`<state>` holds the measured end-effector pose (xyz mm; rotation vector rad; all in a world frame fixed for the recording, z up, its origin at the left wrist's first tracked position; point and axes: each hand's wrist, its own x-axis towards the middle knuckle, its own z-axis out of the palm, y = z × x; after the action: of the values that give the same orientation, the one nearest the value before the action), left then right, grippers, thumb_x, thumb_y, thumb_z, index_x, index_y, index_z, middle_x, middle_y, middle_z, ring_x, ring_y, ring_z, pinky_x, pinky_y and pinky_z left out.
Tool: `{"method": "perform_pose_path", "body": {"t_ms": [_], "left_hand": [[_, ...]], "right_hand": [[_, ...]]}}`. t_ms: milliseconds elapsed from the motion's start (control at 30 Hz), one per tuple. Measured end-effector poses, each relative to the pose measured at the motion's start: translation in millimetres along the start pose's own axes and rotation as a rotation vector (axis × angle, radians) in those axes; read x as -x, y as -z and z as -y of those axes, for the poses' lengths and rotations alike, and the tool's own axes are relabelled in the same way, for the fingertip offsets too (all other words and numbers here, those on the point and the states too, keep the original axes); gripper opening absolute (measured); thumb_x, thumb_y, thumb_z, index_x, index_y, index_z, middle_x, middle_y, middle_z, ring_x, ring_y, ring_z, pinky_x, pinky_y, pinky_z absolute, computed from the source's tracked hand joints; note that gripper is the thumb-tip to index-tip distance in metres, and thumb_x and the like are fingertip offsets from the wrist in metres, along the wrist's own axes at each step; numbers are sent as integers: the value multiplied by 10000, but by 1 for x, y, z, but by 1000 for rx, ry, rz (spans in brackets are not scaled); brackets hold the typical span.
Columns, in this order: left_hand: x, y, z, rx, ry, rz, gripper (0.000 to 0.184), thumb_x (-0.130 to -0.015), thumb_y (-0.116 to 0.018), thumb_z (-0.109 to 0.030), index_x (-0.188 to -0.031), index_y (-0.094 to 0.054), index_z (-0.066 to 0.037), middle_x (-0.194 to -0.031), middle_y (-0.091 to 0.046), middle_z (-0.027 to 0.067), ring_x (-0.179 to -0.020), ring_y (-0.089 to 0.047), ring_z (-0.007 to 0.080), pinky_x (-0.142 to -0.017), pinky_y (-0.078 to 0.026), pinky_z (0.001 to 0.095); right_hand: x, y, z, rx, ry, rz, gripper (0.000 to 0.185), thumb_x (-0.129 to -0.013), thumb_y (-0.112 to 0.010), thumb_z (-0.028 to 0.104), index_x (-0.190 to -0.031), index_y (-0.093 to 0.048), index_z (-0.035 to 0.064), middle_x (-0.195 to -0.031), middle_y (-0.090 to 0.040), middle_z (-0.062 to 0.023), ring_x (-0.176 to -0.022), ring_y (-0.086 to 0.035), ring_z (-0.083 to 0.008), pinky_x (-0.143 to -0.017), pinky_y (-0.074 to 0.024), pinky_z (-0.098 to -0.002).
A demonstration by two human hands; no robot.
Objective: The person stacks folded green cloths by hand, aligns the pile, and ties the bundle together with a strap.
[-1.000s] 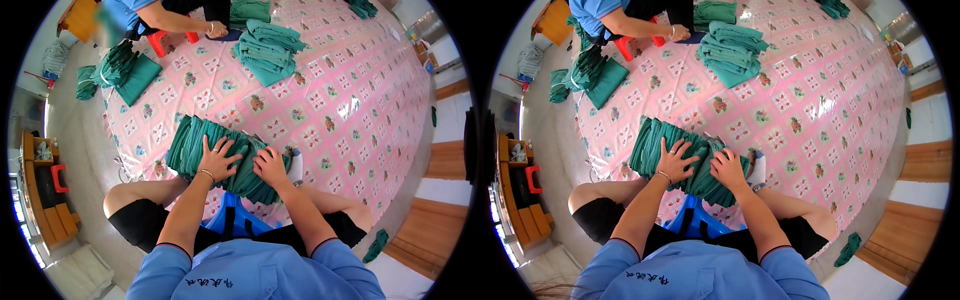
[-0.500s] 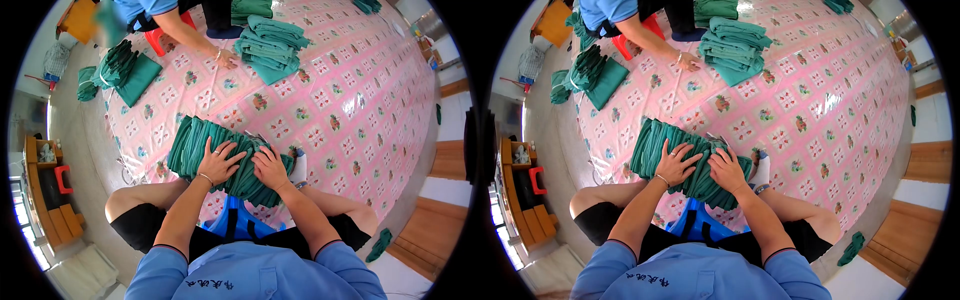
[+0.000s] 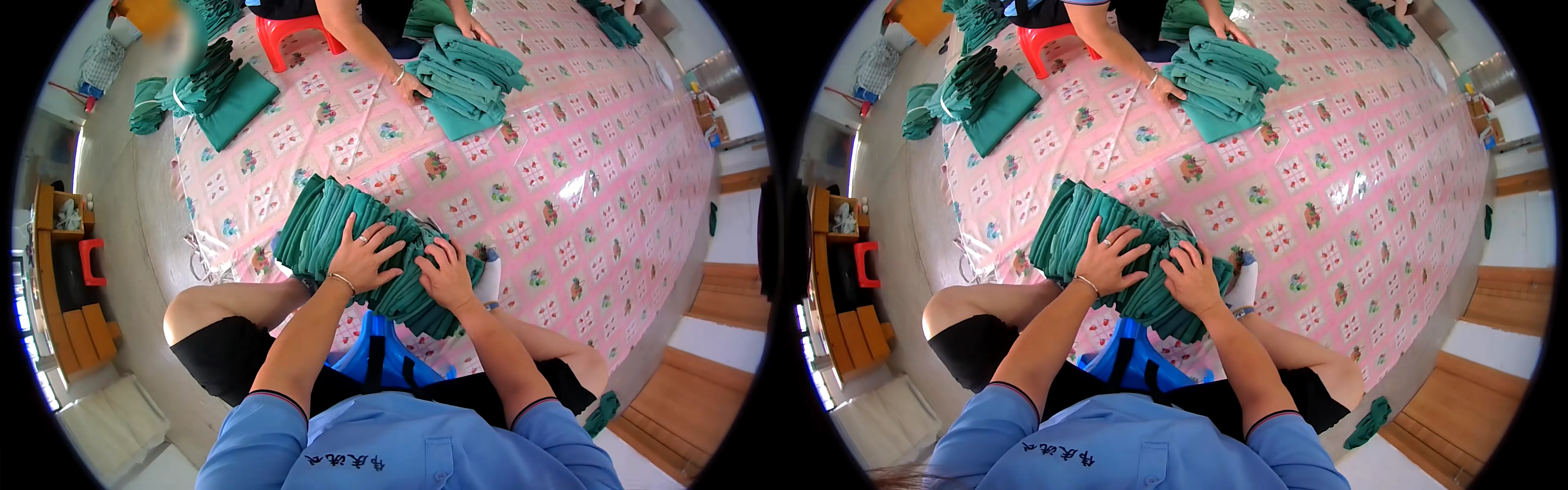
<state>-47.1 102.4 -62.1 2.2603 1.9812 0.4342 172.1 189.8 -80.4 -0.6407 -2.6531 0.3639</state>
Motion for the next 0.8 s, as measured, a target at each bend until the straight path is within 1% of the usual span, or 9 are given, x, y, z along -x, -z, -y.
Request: {"method": "perform_pose_path", "body": {"t_ms": [167,267,333,367,467,567,733,800], "left_hand": [[-1,6,-2,1,15,44,572,-778,-667,-588,-1251,-599,-273,-1325,-522,1,-1310,-435,211,-1137,-133,646],[0,5,-1,16,7,33,552,-798,-658,-568,-1267,-589,-284,-1336,-522,2,-1315,-431,212,-1141,-128,641],[2,0,0,5,-7,7,517,-817,-652,-524,-1255,-590,-257,-1348,-519,3,-1319,-429,213,-1144,-127,636],[3,-2,2,-1,-11,-6,500,-827,-649,-503,-1250,-590,-243,-1355,-517,4,-1321,-428,214,-1146,-126,633],[3,-4,5,-27,17,51,463,-868,-589,-463,-1248,-583,-200,-1362,-516,8,-1341,-405,206,-1151,-111,637],[2,1,4,2,13,81,442,-854,-602,-431,-1206,-593,-164,-1360,-517,8,-1332,-414,205,-1147,-116,643],[4,6,4,74,-9,31,442,-838,-627,-457,-1183,-611,-180,-1364,-510,12,-1322,-422,214,-1144,-123,644],[4,6,5,85,-20,25,432,-834,-634,-464,-1173,-618,-196,-1367,-508,14,-1318,-426,217,-1142,-124,647]], "right_hand": [[-6,3,4,36,39,-11,383,-708,-719,142,-1075,-618,191,-1230,-523,-63,-1239,-453,-298,-1051,-322,-568],[-6,3,3,21,27,0,381,-710,-720,142,-1073,-616,188,-1252,-522,-60,-1247,-447,-299,-1049,-322,-571],[-5,3,3,4,17,5,367,-713,-719,146,-1065,-620,181,-1248,-527,-51,-1249,-445,-298,-1049,-321,-570],[-6,2,2,17,33,6,351,-716,-718,148,-1053,-623,173,-1240,-533,-48,-1248,-445,-299,-1050,-319,-570],[-8,5,4,22,56,5,303,-726,-716,155,-1016,-630,146,-1212,-553,-38,-1238,-448,-299,-1052,-317,-567],[-13,6,6,-41,30,-31,256,-742,-711,153,-984,-632,124,-1170,-579,-33,-1197,-467,-299,-1041,-327,-552],[-23,-4,11,-108,-61,-120,204,-768,-685,123,-963,-624,113,-1058,-620,-23,-1084,-511,-296,-965,-368,-502],[-26,-5,12,-107,-93,-149,230,-768,-679,114,-993,-634,120,-1019,-624,-20,-1055,-517,-296,-941,-375,-484]]}}
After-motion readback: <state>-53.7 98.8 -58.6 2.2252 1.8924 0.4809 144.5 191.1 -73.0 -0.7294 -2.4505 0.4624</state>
